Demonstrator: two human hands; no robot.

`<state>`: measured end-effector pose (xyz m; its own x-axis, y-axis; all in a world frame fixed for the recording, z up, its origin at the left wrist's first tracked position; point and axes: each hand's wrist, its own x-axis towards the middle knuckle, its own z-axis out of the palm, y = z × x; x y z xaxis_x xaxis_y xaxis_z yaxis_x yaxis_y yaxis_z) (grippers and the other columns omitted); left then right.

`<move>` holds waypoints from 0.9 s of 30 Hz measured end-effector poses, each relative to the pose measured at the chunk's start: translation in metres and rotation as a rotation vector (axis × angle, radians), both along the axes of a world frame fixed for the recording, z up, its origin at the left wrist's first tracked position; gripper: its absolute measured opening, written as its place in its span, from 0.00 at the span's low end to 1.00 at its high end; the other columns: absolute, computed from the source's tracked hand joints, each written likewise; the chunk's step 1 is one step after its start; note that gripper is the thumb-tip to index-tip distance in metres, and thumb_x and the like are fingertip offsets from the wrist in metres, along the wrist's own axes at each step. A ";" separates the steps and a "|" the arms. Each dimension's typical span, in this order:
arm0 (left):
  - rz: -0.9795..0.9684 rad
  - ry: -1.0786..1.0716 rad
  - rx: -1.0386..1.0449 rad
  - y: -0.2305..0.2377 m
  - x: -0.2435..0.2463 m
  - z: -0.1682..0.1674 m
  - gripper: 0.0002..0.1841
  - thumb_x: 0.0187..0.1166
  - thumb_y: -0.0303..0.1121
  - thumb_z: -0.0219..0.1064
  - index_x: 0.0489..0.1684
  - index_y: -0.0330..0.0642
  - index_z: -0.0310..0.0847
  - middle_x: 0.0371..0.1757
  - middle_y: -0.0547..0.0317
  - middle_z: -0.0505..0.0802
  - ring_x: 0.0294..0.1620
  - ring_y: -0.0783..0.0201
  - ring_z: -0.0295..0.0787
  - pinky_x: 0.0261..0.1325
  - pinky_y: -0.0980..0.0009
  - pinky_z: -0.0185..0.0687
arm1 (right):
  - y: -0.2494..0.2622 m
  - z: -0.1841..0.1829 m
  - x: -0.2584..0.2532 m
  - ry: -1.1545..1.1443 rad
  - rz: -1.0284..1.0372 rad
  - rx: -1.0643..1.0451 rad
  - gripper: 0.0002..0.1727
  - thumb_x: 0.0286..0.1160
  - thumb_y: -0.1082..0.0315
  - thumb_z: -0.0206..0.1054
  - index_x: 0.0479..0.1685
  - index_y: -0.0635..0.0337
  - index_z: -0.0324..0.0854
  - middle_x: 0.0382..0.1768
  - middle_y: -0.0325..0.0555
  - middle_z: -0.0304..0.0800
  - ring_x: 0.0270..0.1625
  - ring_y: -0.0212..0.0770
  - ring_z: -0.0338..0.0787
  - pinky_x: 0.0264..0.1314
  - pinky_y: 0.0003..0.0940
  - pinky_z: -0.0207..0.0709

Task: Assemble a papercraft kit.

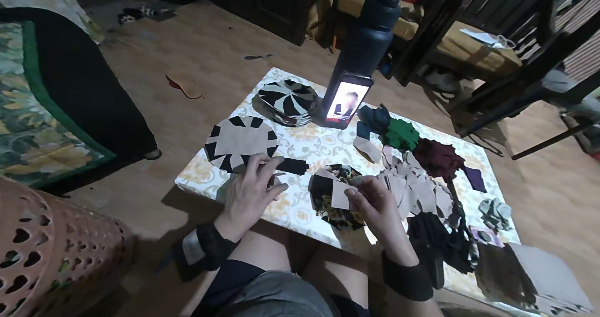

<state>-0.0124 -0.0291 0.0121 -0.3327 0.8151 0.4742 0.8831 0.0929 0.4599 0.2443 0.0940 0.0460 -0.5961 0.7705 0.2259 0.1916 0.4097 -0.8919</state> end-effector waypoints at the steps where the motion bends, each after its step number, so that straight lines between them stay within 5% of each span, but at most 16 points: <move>1: 0.013 0.057 0.110 -0.001 0.004 -0.002 0.28 0.70 0.47 0.78 0.68 0.45 0.85 0.65 0.37 0.85 0.36 0.43 0.90 0.30 0.48 0.83 | 0.002 0.000 -0.003 -0.044 0.019 0.014 0.11 0.81 0.67 0.67 0.54 0.64 0.81 0.37 0.37 0.90 0.33 0.23 0.88 0.38 0.20 0.84; 5: -0.042 0.042 0.443 0.006 0.016 -0.001 0.17 0.75 0.45 0.75 0.52 0.40 0.89 0.59 0.40 0.86 0.34 0.60 0.84 0.33 0.69 0.80 | 0.008 0.004 -0.017 -0.157 0.075 0.071 0.10 0.81 0.66 0.67 0.51 0.63 0.84 0.38 0.38 0.91 0.37 0.22 0.88 0.43 0.19 0.83; 9: -0.156 -0.075 0.465 0.021 0.026 0.002 0.09 0.77 0.37 0.74 0.45 0.42 0.93 0.54 0.46 0.88 0.34 0.68 0.84 0.34 0.77 0.81 | 0.013 0.004 -0.032 -0.261 0.128 0.055 0.11 0.81 0.66 0.69 0.53 0.63 0.84 0.41 0.43 0.92 0.40 0.27 0.90 0.47 0.25 0.85; 16: -0.177 -0.110 0.105 0.032 0.034 -0.007 0.11 0.82 0.42 0.68 0.51 0.51 0.92 0.56 0.56 0.90 0.39 0.62 0.90 0.38 0.60 0.88 | 0.015 -0.002 -0.042 -0.370 0.137 0.016 0.12 0.79 0.67 0.70 0.55 0.64 0.84 0.45 0.47 0.93 0.46 0.32 0.93 0.55 0.30 0.86; 22: -0.188 -0.137 0.043 0.035 0.033 -0.012 0.10 0.83 0.36 0.65 0.52 0.49 0.92 0.56 0.53 0.90 0.41 0.59 0.91 0.39 0.58 0.88 | 0.016 -0.001 -0.041 -0.338 0.141 -0.007 0.14 0.76 0.70 0.72 0.57 0.66 0.83 0.46 0.48 0.94 0.47 0.33 0.94 0.56 0.30 0.88; 27: -0.296 -0.144 0.003 0.034 0.031 -0.014 0.14 0.80 0.49 0.68 0.51 0.53 0.94 0.55 0.54 0.89 0.40 0.60 0.89 0.40 0.59 0.86 | 0.017 -0.001 -0.041 -0.321 0.143 0.011 0.14 0.75 0.70 0.73 0.56 0.67 0.83 0.45 0.49 0.93 0.46 0.34 0.94 0.55 0.30 0.88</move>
<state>0.0191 0.0051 -0.0021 -0.1448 0.8853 0.4418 0.7977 -0.1597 0.5815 0.2031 0.1105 0.0447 -0.7399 0.6725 0.0175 0.4014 0.4623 -0.7907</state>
